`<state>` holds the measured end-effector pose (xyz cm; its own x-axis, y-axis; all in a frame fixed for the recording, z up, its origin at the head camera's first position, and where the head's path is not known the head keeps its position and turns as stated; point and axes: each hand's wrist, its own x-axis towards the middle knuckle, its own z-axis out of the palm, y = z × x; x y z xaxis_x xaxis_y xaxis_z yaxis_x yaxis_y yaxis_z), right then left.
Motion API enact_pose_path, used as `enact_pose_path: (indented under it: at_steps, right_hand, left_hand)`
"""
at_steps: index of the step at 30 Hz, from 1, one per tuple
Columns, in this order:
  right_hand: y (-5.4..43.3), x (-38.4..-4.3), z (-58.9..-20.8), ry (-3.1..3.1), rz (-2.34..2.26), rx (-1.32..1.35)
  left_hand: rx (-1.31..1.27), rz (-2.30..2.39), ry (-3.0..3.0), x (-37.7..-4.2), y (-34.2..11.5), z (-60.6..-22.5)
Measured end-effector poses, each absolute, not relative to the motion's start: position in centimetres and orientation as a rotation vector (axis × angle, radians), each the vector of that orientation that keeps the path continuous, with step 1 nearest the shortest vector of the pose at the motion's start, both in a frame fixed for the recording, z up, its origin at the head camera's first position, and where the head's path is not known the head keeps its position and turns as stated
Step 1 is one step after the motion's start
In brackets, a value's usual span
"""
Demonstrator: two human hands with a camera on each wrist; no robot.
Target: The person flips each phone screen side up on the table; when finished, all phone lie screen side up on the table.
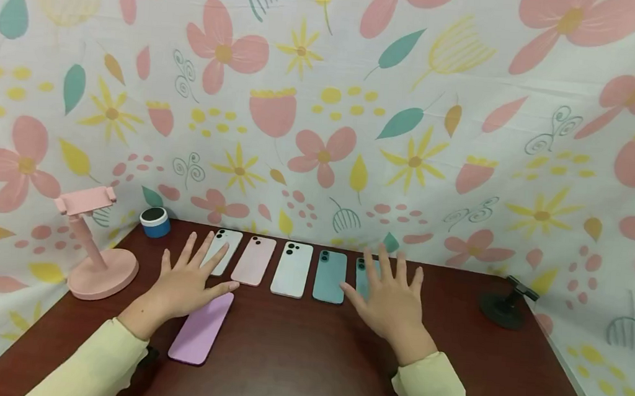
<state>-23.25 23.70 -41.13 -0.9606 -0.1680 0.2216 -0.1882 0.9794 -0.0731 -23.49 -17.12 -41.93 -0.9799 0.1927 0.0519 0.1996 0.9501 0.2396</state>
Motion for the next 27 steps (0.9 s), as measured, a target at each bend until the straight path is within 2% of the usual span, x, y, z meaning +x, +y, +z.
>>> enact_pose_path:
  at_steps: [6,16,27]
  right_hand:
    - [20.1,-24.9,-40.2,-2.837,0.191,0.377]
    - [11.4,-30.1,-38.8,-2.910,0.487,0.655]
    - [4.5,-35.4,-40.1,-2.996,0.899,0.660]
  left_hand:
    - [-0.372,-0.407,-3.080,-24.6,-18.5,-41.8]
    - [-0.431,-0.273,-3.115,-27.0,-21.2,-41.4]
    - [-0.436,-0.301,-3.125,-29.0,-22.3,-42.6]
